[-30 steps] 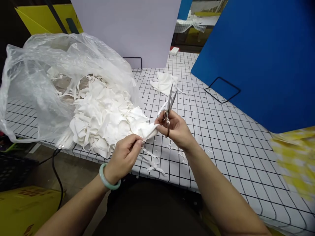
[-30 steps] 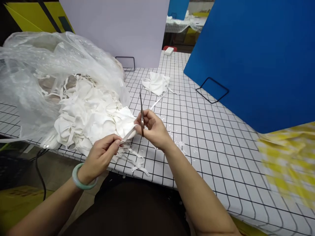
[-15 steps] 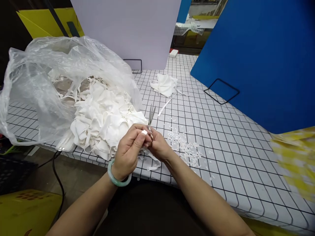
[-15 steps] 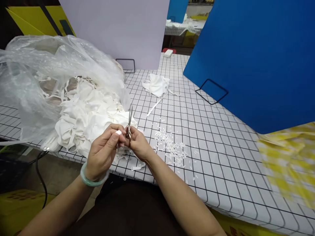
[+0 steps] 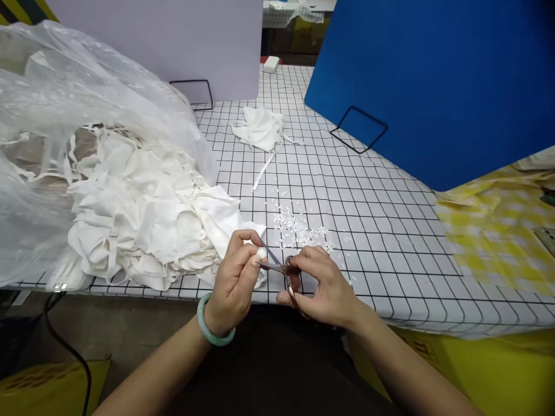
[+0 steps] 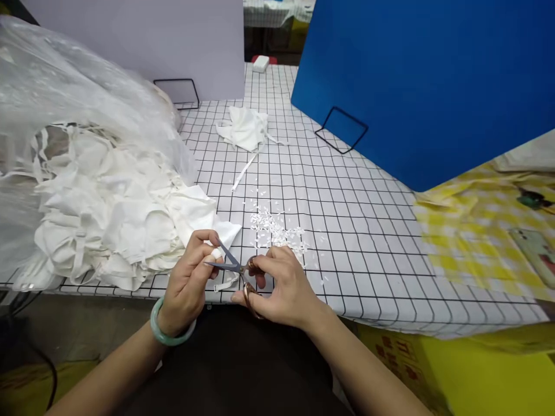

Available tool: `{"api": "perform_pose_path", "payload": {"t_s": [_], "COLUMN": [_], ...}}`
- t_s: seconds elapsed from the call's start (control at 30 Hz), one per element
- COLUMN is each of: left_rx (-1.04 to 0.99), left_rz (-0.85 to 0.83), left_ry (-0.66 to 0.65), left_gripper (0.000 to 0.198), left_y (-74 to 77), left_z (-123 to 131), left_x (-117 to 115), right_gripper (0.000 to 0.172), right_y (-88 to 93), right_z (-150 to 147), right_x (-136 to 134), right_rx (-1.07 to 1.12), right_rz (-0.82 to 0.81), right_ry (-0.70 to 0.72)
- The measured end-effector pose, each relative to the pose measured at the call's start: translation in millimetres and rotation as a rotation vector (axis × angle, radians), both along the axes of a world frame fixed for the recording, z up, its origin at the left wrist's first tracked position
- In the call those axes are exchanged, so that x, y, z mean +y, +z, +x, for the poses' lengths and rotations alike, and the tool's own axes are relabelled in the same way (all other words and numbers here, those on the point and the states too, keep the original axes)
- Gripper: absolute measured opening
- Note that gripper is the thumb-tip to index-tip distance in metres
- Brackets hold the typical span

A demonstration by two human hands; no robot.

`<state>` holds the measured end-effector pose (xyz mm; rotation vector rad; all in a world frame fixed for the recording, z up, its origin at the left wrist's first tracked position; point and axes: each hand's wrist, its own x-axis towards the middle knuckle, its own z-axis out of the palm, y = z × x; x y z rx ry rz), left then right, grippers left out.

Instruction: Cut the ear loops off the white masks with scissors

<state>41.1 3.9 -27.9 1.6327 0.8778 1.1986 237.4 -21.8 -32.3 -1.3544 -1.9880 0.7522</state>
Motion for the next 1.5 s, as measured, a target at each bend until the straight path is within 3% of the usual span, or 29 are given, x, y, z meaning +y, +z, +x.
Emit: {"api": "perform_pose_path", "payload": {"t_s": [0.43,0.77,1.17,1.33,1.43,1.5], "left_rx": [0.020,0.020,0.108,0.106,0.112,0.122], "left_rz": [0.026,0.019,0.106,0.097,0.072,0.045], "left_ry": [-0.040,-0.056,-0.215,-0.268,-0.261,-0.246], "left_gripper": [0.025,0.025,0.025,0.027,0.030,0.031], "left_y": [-6.6,-12.1,-16.0,-22.5,-24.3,-21.1], "left_z": [3,6,34,48,48,45], "left_x": [-1,-2,13,19,20,18], "right_gripper": [0.030,0.041,0.047,0.053,0.047,0.042], "right_y": [-1.3,-0.1,-12.4,-24.0,-28.9,-31.0], "right_z": [-1,-2,23,34,38,36], "right_x": [1,2,-17,-26,-29,-28], "right_rx": [0.072,0.088,0.024,0.092,0.278,0.410], "right_rz": [0.017,0.029,0.035,-0.144,-0.372,-0.399], "right_ry": [0.022,0.019,-0.155,-0.264,-0.362,-0.393]}}
